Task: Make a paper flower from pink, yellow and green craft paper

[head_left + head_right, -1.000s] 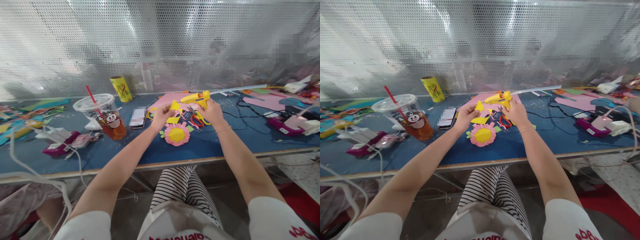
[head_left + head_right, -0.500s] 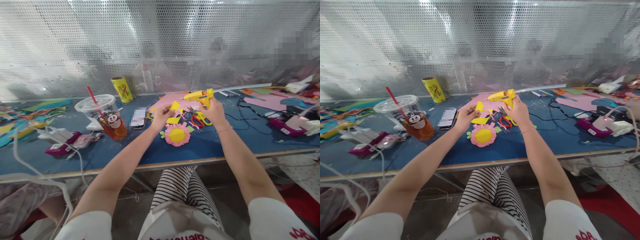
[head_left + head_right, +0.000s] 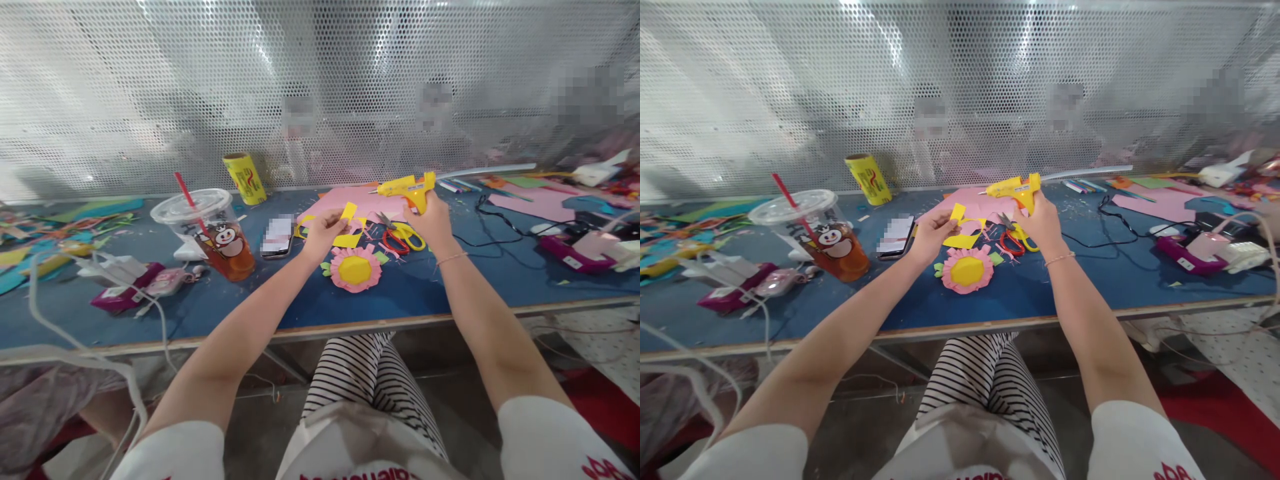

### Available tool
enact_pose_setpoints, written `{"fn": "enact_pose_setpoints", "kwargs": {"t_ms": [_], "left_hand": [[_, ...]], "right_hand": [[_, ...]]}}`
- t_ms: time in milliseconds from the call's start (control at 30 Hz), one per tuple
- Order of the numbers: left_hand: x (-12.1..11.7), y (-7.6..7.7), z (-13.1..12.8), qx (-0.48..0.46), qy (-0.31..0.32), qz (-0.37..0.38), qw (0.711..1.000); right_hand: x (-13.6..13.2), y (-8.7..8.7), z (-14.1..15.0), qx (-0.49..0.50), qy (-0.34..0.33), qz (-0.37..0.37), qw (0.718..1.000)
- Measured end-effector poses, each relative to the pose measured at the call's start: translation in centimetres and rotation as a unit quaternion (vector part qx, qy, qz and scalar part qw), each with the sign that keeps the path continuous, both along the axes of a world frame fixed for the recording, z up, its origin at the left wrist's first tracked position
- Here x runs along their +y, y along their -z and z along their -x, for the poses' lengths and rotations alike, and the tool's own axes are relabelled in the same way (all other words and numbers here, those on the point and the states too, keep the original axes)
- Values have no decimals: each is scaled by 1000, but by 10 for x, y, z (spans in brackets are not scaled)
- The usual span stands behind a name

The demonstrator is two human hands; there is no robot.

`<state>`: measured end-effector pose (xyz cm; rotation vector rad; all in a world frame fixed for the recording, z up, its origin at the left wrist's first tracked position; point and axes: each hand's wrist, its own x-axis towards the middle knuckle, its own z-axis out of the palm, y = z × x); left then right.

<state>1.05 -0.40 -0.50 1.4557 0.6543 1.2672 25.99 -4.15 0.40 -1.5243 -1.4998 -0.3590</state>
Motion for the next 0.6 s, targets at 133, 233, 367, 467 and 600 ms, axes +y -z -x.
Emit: {"fn": "enact_pose_setpoints", "kwargs": {"t_ms": [133,233,367,467,600], "left_hand": [[1,0,0,0,-9,-12,1000],[3,2,0,-2,-17,-17,1000],[6,4,-1,-1,-25,-20,999],[6,3,0,-1,-28,-24,999],[4,1,0,1,-27,-30,999]], "right_hand": [[0,1,2,-9,-2,1,1000],[-1,0,4,-11,-7,-2,1000],[-2,-2,7,0,-18,-3,1000],[-1,-1,9,25,-32,-3,999],[6,6,14,69,-95,-9,993]]}}
